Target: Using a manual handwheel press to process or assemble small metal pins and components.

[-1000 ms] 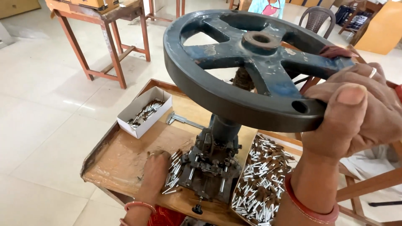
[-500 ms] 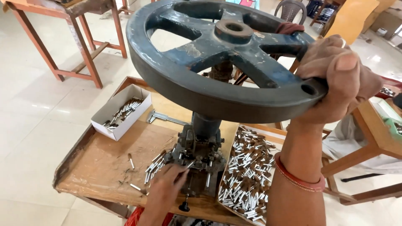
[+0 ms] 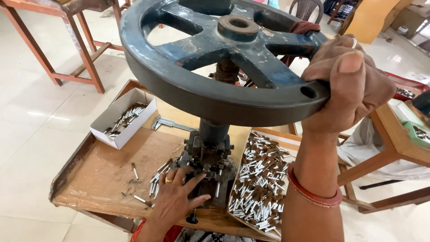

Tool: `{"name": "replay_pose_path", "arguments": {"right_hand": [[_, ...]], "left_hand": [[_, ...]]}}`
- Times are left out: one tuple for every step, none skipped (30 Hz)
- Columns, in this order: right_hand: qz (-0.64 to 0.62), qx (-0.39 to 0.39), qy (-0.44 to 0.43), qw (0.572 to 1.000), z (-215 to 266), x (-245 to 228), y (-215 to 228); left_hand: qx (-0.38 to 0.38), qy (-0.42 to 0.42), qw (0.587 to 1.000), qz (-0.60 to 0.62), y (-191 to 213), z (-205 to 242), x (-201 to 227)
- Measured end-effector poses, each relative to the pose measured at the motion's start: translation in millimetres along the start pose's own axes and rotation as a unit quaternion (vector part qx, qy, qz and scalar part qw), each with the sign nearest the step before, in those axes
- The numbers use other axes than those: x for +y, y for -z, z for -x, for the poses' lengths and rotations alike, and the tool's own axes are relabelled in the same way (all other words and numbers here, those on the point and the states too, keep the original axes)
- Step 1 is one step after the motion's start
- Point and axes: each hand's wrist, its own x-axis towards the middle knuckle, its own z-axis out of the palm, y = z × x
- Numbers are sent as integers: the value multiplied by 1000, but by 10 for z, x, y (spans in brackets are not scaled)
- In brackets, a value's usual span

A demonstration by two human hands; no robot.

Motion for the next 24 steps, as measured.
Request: {"name": "replay_pose_path", "arguments": {"right_hand": [[-14, -11, -23, 1000, 1, -29, 22], [-13, -12, -21, 1000, -26, -106, 12], [23, -20, -36, 999, -47, -180, -19], [57, -29, -50, 997, -67, -255, -48], [52, -30, -48, 997, -45, -413, -178], [194, -71, -24, 978, -20, -569, -298], [331, -108, -1, 938, 8, -717, -412], [327, -107, 2, 939, -64, -805, -735], [440, -130, 67, 886, -114, -920, -1032], [542, -149, 131, 817, -165, -1025, -1323], [545, -149, 127, 815, -145, -942, -1177], [483, -153, 143, 850, -125, -861, -1033], [420, -154, 164, 879, -119, -781, -890], [423, -152, 164, 878, -67, -678, -633], [355, -116, 99, 922, -5, -571, -409], [282, -80, 32, 955, 59, -461, -193], [274, -85, 29, 958, 78, -370, -108], [168, -69, -12, 983, 92, -274, -19], [67, -43, -50, 996, 95, -180, 87], [69, -40, -50, 996, 148, -24, 184], [40, -11, -34, 999, 176, 161, 236], [10, 18, -19, 1000, 205, 344, 274], [4, 16, -22, 1000, 210, 294, 246], [4, -1, -26, 1000, 215, 250, 219]], "left_hand": [[-26, 6, 1000, 10, -4, 11, -6], [-24, 5, 1000, 11, -27, 12, -4], [-20, 10, 1000, 12, -38, 34, -5], [-16, 15, 1000, 14, -49, 57, -6], [-12, 18, 1000, 12, -52, 41, 4], [-15, 31, 999, 32, -58, 22, 17], [-18, 42, 998, 51, -68, -9, 24], [-13, 44, 998, 48, -53, -60, 36], [-7, 47, 997, 55, -37, -69, 68], [-2, 49, 997, 62, -29, -85, 101], [-7, 47, 997, 62, -27, -102, 129], [6, 51, 998, 49, -22, -121, 155], [24, 52, 998, 35, -23, -174, 174], [24, 47, 998, 35, -93, -202, 160], [35, 50, 997, 40, -169, -179, 164], [46, 52, 997, 44, -244, -150, 162], [46, 63, 996, 43, -280, -125, 195], [58, 58, 996, 39, -315, -107, 234], [68, 40, 996, 34, -336, -154, 231], [66, 37, 997, 33, -443, -146, 346], [82, -16, 989, 123, -551, -157, 446], [97, -71, 970, 212, -657, -168, 536], [98, -64, 971, 210, -607, -145, 604], [79, -79, 969, 219, -561, -130, 670]]}}
